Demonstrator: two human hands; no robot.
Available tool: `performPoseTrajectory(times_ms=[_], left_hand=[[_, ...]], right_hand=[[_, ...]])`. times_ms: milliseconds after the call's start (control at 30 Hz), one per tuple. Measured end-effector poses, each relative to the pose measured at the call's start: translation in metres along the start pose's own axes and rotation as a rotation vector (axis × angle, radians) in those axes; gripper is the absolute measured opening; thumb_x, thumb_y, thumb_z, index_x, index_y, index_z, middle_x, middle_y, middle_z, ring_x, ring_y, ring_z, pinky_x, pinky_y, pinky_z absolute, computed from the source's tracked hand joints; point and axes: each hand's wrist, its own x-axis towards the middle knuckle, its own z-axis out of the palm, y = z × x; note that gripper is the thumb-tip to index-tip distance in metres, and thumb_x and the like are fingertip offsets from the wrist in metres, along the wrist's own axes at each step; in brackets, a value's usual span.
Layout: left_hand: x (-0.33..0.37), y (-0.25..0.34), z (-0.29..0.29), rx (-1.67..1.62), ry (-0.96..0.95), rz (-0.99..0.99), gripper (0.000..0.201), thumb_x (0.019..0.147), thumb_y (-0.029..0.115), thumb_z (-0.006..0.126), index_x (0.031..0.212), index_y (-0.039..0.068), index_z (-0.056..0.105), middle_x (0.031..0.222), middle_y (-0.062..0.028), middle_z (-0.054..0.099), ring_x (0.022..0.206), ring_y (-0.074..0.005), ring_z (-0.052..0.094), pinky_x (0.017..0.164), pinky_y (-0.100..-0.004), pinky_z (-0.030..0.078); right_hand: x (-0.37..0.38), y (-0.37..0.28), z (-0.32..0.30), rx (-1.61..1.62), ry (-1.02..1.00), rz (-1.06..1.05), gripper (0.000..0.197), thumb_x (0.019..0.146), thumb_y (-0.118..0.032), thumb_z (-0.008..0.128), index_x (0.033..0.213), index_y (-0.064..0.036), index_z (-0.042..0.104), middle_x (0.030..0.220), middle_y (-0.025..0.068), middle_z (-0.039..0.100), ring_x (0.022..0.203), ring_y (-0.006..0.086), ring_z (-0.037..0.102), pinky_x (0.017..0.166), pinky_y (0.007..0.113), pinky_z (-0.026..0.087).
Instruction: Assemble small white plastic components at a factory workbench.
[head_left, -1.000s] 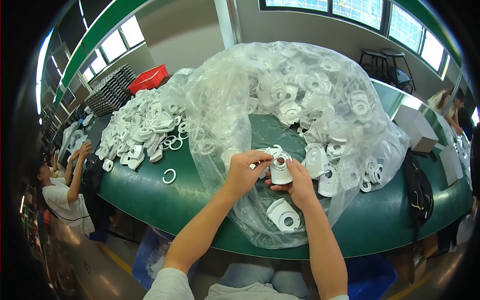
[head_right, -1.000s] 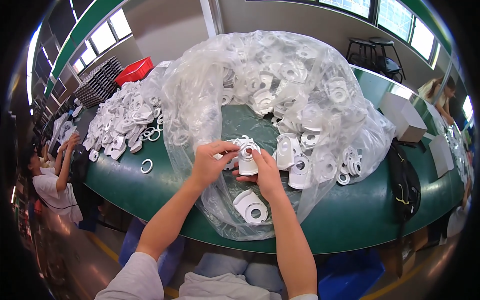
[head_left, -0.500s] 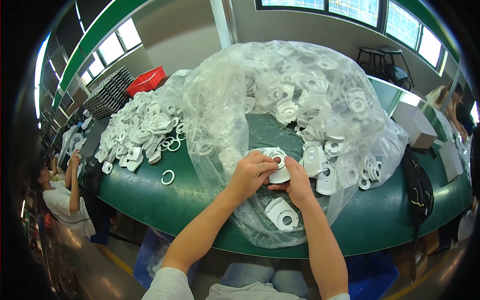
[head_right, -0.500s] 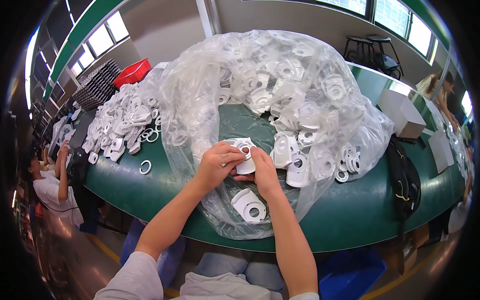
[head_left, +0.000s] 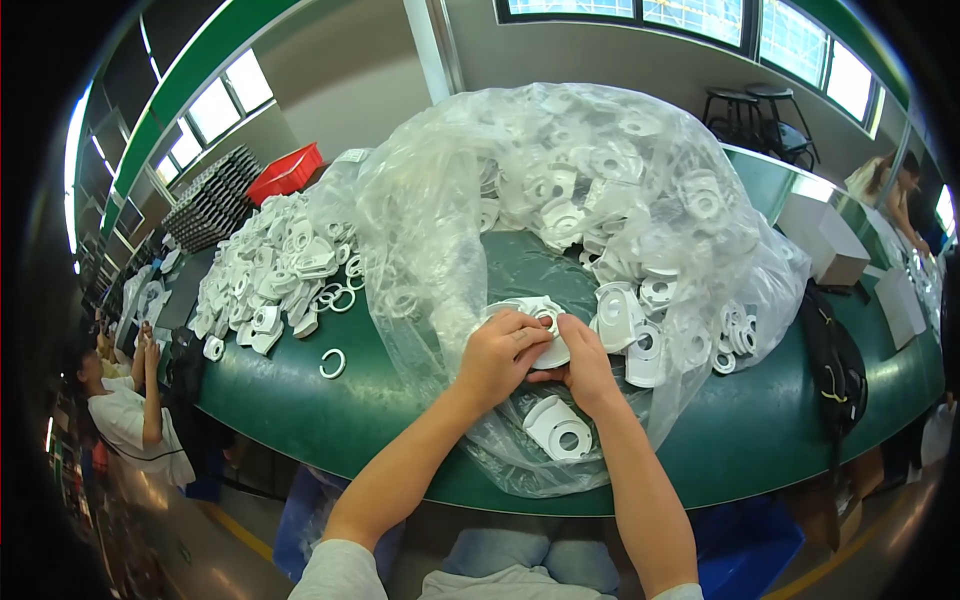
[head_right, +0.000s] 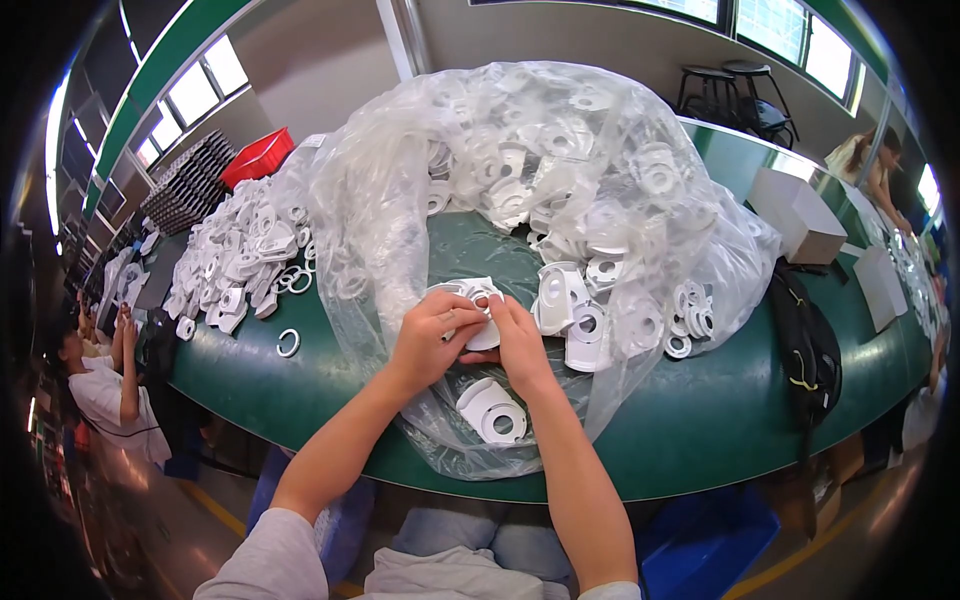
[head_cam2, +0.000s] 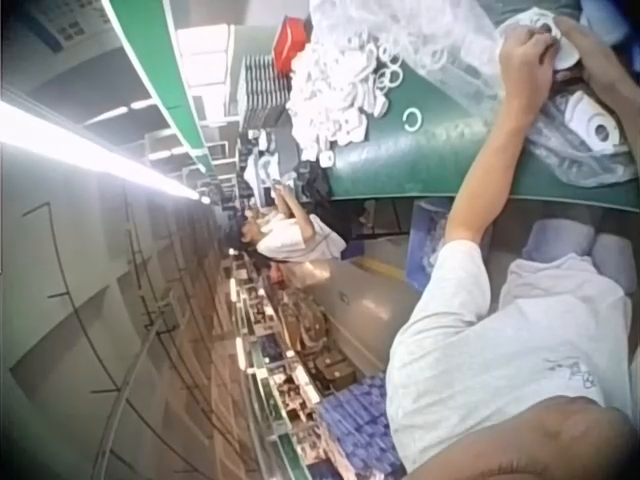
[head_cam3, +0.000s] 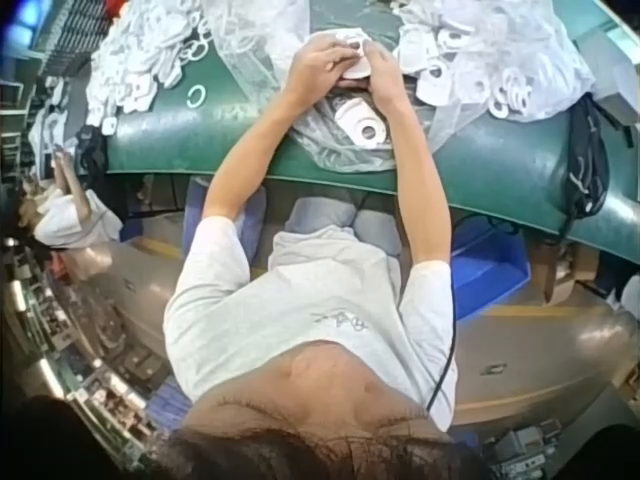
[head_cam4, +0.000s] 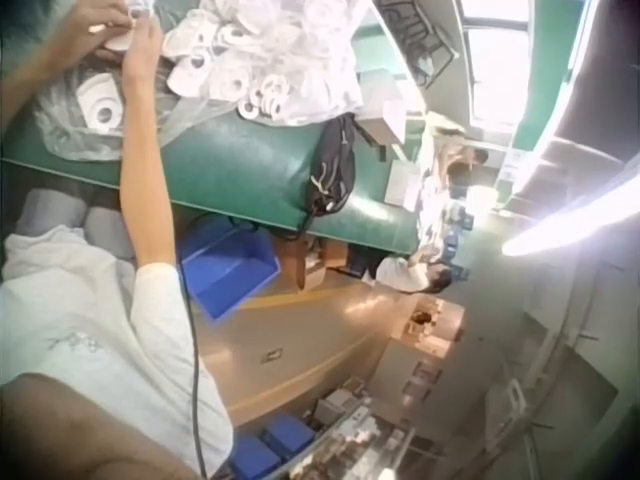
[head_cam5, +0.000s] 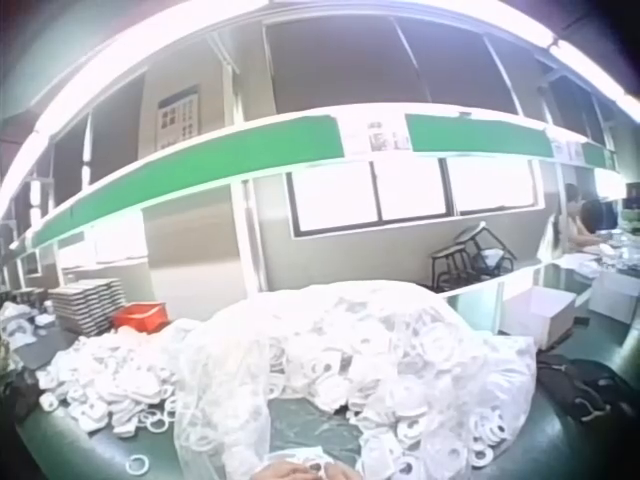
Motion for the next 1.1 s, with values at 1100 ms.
performPoseTrajectory(times_ms=[1100], left_hand=[[-0.001, 0.016, 0.009, 0.330, -0.174, 0.168, 0.037, 0.064, 0.006, 0.065, 0.101, 0.007, 0.066, 0.083, -0.0044, 0.056, 0.076, -0.0219, 0.056, 0.061, -0.0319, 0.050]], right_hand=[[0.004, 0.008, -0.009, 0.035, 0.150, -0.082, 0.024, 0.096, -0.028, 0.045, 0.101, -0.0044, 0.049, 0.086, 0.0079, 0.056, 0.066, 0.0159, 0.059, 0.045, 0.028, 0.050]])
